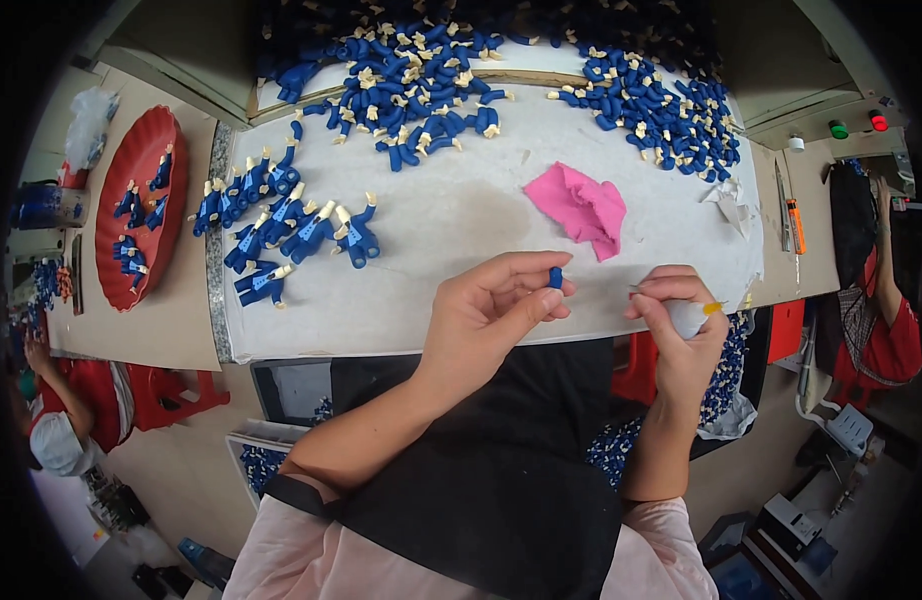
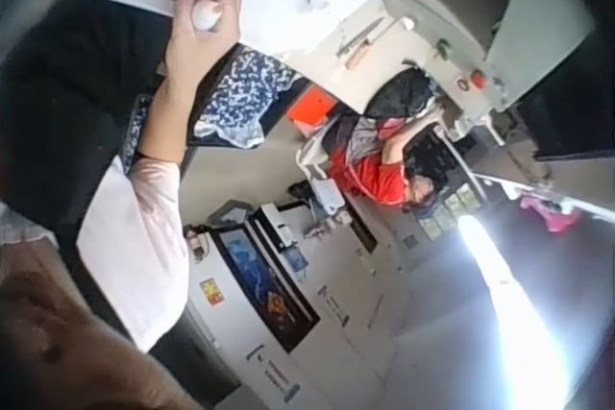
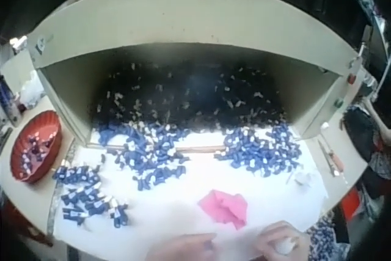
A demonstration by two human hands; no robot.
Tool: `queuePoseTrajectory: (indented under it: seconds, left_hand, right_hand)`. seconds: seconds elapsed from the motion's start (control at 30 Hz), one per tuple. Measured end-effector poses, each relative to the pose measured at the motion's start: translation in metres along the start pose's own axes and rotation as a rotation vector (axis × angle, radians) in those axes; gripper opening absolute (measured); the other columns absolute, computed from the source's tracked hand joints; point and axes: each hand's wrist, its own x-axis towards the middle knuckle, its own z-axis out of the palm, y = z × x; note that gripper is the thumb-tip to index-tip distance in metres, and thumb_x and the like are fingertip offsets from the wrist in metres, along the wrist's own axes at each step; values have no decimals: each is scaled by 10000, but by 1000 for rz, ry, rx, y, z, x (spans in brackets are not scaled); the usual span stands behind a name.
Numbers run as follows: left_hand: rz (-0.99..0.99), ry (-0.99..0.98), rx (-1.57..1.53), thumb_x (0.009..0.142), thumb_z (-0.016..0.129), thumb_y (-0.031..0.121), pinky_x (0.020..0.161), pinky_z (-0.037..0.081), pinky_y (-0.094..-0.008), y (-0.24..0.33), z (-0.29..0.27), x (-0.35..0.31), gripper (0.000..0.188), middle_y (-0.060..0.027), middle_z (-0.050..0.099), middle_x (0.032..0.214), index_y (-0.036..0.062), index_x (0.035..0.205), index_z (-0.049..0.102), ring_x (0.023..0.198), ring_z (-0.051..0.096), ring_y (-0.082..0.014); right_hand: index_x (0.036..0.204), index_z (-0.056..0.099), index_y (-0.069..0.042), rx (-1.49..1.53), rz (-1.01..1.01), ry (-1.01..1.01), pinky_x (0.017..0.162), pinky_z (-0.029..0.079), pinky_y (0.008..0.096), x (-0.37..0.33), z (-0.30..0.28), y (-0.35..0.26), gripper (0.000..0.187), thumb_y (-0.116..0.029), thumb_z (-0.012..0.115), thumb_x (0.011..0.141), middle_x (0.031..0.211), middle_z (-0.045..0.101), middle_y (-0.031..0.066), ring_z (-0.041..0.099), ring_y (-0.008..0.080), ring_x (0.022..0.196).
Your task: The person assembles figurines by applying glue from a bottle and attaching arm pieces to the figurine bodies by hand.
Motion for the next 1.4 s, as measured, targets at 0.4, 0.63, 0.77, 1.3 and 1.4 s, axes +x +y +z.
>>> queuePoseTrajectory:
  seconds: [0.4,0.63,0.77,1.3,1.4]
  left_hand:
    - [192,152,482,721,600,3,629,474,-226,-16,-5,-1,187,-91,619,815,-6,907,588,709,604,-132]
    - [185,121,523,720,595,2,596,483,-236,-14,-6,0,185,-101,614,810,7,905,594,693,608,-159]
    - [222,75,607,728,573,-2,568,478,-243,-10,-6,3,175,-110,607,810,1,901,593,654,603,-181]
    - [207,60,721,727,549,9,533,450,-293,-10,-6,5,143,-134,589,763,-10,861,592,610,574,-254]
    - [208,56,701,725,548,16,543,446,-304,-10,-5,4,140,-132,589,758,-8,856,593,613,571,-262]
  right_hand:
    - [753,553,8,-172,-89,-169,646,422,219,10,41,-9,117,48,633,677,757,573,63,539,109,702]
    - [738,541,9,-188,-131,-194,634,420,223,8,38,-17,106,35,624,678,721,572,72,543,121,678]
    - [733,539,7,-285,-20,-118,638,426,233,17,32,-12,116,35,631,667,725,572,80,551,137,688]
    - [745,530,1,-205,-67,-261,648,423,229,14,31,-4,120,44,620,678,743,556,73,545,133,701]
    - [736,531,4,-199,-159,-272,643,419,227,12,35,-5,118,55,619,675,733,550,72,532,121,695]
